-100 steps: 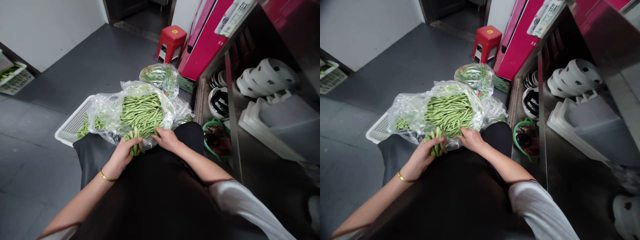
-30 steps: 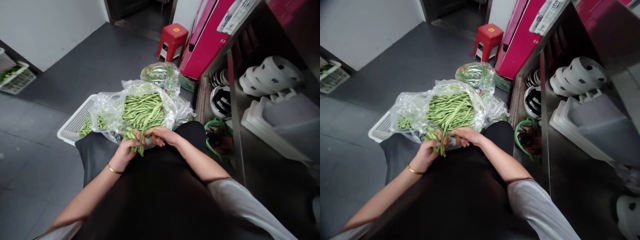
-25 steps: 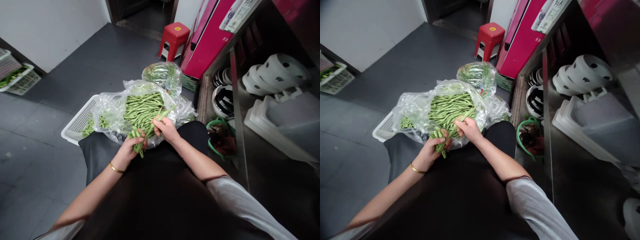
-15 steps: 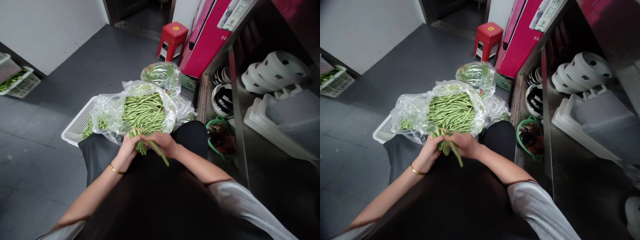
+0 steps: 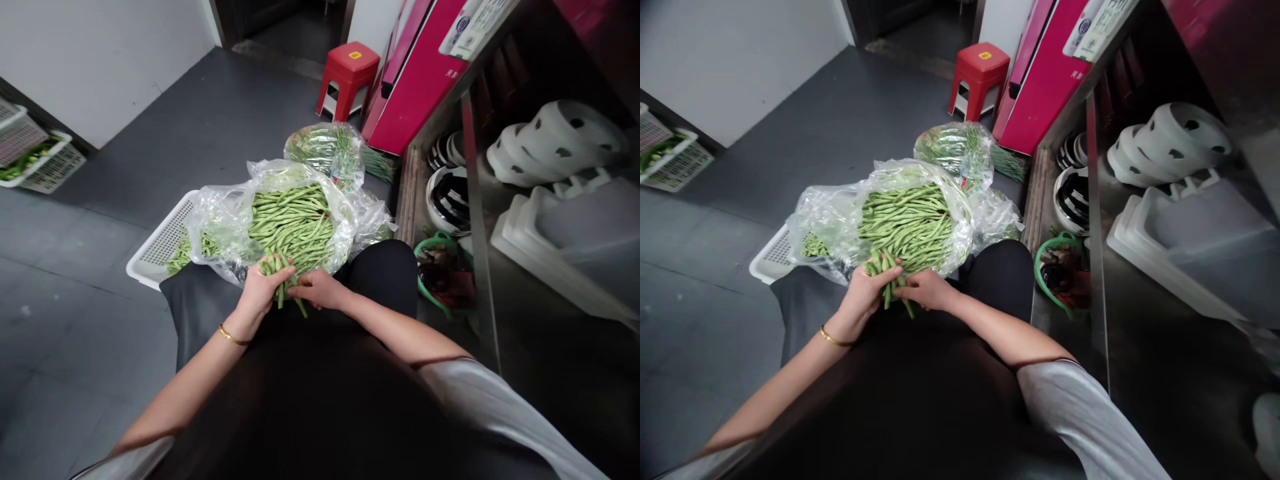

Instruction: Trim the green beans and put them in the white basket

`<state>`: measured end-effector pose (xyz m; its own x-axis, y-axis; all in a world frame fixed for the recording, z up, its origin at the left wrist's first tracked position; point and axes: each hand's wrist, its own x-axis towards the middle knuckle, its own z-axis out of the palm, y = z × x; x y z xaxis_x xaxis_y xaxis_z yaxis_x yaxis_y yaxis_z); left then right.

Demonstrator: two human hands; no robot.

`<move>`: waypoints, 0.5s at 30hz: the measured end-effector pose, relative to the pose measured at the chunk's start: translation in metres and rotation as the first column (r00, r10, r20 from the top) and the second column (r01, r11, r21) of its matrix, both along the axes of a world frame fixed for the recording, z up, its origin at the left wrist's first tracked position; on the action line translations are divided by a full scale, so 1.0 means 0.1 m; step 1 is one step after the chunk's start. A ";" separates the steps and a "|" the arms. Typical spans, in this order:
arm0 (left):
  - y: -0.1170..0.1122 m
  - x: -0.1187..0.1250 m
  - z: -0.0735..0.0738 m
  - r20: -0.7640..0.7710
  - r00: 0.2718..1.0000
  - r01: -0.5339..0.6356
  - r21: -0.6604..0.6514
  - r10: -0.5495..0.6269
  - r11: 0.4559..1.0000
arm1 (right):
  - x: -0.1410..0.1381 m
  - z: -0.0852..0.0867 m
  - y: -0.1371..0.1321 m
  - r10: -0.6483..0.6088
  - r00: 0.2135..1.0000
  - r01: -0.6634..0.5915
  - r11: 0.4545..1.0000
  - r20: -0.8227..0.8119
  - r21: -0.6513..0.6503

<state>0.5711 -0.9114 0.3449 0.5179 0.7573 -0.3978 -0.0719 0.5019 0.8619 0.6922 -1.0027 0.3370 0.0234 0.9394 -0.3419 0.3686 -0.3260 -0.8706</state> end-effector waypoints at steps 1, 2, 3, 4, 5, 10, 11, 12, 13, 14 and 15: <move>0.01 0.00 -0.01 0.016 0.999 -0.030 -0.025 0.030 0.999 | -0.02 0.01 -0.02 -0.033 0.989 0.016 0.993 0.144 0.118; 0.03 0.00 -0.03 0.027 0.999 -0.042 -0.073 0.044 0.996 | -0.03 0.02 -0.03 -0.042 0.962 -0.028 0.969 0.271 0.247; 0.04 0.00 -0.05 0.029 0.999 -0.037 -0.142 0.041 0.989 | -0.05 0.03 -0.05 -0.015 0.928 -0.130 0.924 0.373 0.360; 0.06 -0.01 -0.07 0.024 1.000 -0.010 -0.224 0.016 0.974 | -0.06 0.06 -0.06 0.045 0.896 -0.259 0.861 0.442 0.438; 0.08 -0.02 -0.09 0.022 0.999 0.030 -0.310 -0.024 0.950 | -0.07 0.09 -0.07 0.123 0.874 -0.373 0.790 0.471 0.486; 0.09 -0.11 -0.10 0.219 0.956 0.280 -0.495 -0.193 0.823 | 0.00 0.20 -0.08 0.120 0.990 -0.141 0.891 0.075 0.432; 0.08 -0.12 -0.09 0.245 0.944 0.317 -0.480 -0.222 0.818 | 0.03 0.19 -0.08 0.033 0.999 -0.036 0.930 0.014 0.365; 0.05 -0.13 -0.08 0.250 0.935 0.345 -0.465 -0.253 0.815 | 0.05 0.18 -0.08 -0.045 0.999 0.041 0.946 0.004 0.323; 0.03 -0.14 -0.07 0.239 0.928 0.368 -0.457 -0.287 0.809 | 0.08 0.17 -0.09 -0.097 0.995 0.081 0.945 0.036 0.318; 0.00 -0.15 -0.07 0.222 0.921 0.388 -0.456 -0.320 0.801 | 0.11 0.15 -0.10 -0.113 0.989 0.077 0.940 0.091 0.333; -0.04 -0.16 -0.08 0.207 0.912 0.411 -0.459 -0.355 0.788 | 0.14 0.14 -0.11 -0.114 0.982 0.057 0.938 0.150 0.342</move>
